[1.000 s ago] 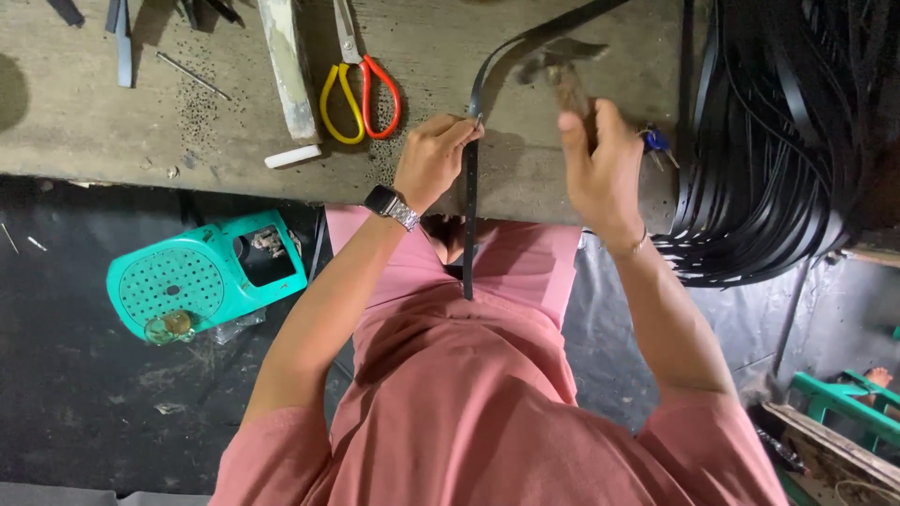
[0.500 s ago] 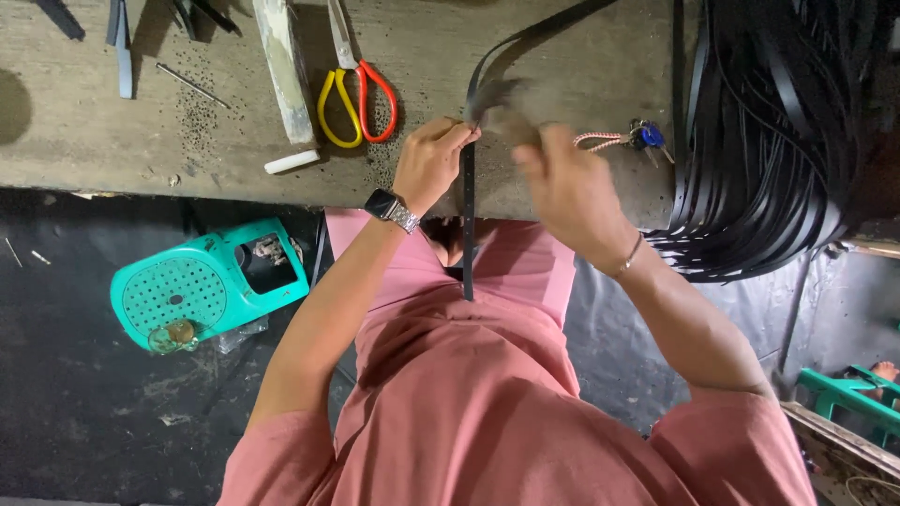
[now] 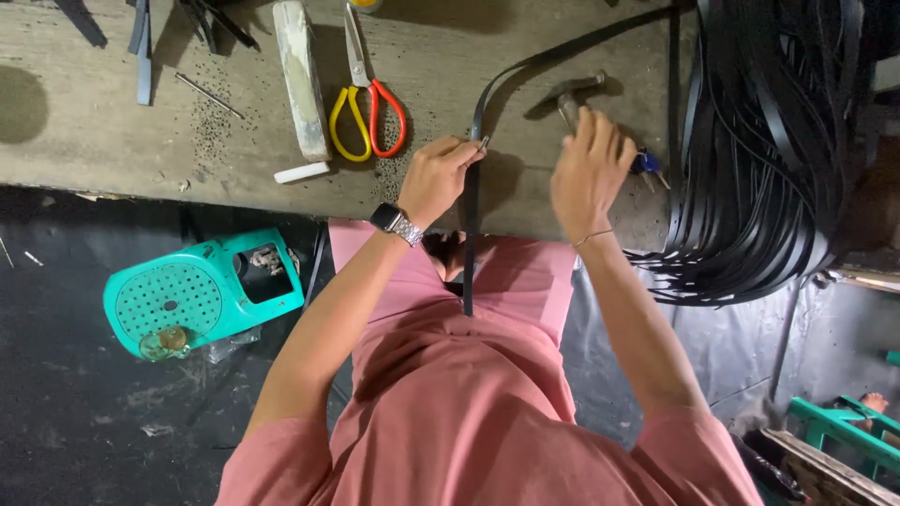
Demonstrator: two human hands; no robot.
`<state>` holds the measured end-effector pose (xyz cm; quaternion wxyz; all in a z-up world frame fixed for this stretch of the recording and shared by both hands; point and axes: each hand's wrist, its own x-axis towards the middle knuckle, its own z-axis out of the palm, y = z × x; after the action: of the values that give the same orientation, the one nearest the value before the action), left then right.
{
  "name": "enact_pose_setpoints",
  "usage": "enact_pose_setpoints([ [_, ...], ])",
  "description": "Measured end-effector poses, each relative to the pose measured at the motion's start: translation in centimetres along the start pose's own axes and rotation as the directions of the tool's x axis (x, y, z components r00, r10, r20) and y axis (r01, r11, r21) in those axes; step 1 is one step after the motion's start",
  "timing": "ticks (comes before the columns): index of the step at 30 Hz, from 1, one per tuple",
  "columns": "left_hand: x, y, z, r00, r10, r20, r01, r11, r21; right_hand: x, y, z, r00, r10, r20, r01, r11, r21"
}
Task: Punching a series of holes into a leather strap using a hand punch and a hammer on a workbench.
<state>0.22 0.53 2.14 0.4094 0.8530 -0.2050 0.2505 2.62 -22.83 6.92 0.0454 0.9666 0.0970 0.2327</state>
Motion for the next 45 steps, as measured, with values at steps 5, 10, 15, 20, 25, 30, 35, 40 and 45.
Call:
enact_pose_setpoints([
  [5, -1.2, -1.4, 1.1, 0.997, -0.060, 0.055, 0.059, 0.998, 0.019, -1.1, -4.0, 1.9, 0.940, -0.314, -0.136, 0.334, 0.749, 0.573],
  [10, -0.8, -0.7, 1.1, 0.994, -0.104, 0.037, 0.104, 0.995, 0.006, -0.8, -5.5, 2.1, 0.920, -0.349, -0.181, 0.387, 0.727, 0.567],
  [15, 1.2, 0.7, -2.3, 0.919, -0.380, -0.110, 0.321, 0.879, -0.351, -0.5, -5.9, 0.2, 0.931, -0.341, -0.133, 0.348, 0.714, 0.608],
  [20, 1.4, 0.9, -2.1, 0.911, -0.399, -0.105, 0.343, 0.873, -0.347, -1.0, -5.7, 0.1, 0.941, -0.332, -0.066, 0.306, 0.749, 0.588],
  [25, 0.9, 0.5, -1.5, 0.922, -0.372, -0.109, 0.329, 0.898, -0.292, -0.7, -5.4, -0.1, 0.936, -0.350, 0.030, 0.261, 0.751, 0.607],
  [30, 1.2, 0.7, -1.5, 0.931, -0.350, -0.106, 0.305, 0.904, -0.301, -0.6, -5.1, -0.1, 0.926, -0.366, 0.094, 0.233, 0.749, 0.620],
  [35, 0.9, 0.6, -1.0, 0.948, -0.306, -0.094, 0.267, 0.918, -0.292, -1.1, -4.8, -0.4, 0.919, -0.367, 0.143, 0.190, 0.732, 0.655],
  [40, 1.0, 0.8, -1.0, 0.954, -0.287, -0.085, 0.253, 0.925, -0.285, -1.0, -4.8, -0.6, 0.914, -0.372, 0.163, 0.180, 0.731, 0.659],
  [45, 1.3, 0.8, -1.0, 0.960, -0.264, -0.090, 0.228, 0.929, -0.290, -0.8, -4.8, -0.9, 0.918, -0.374, 0.131, 0.201, 0.725, 0.659],
])
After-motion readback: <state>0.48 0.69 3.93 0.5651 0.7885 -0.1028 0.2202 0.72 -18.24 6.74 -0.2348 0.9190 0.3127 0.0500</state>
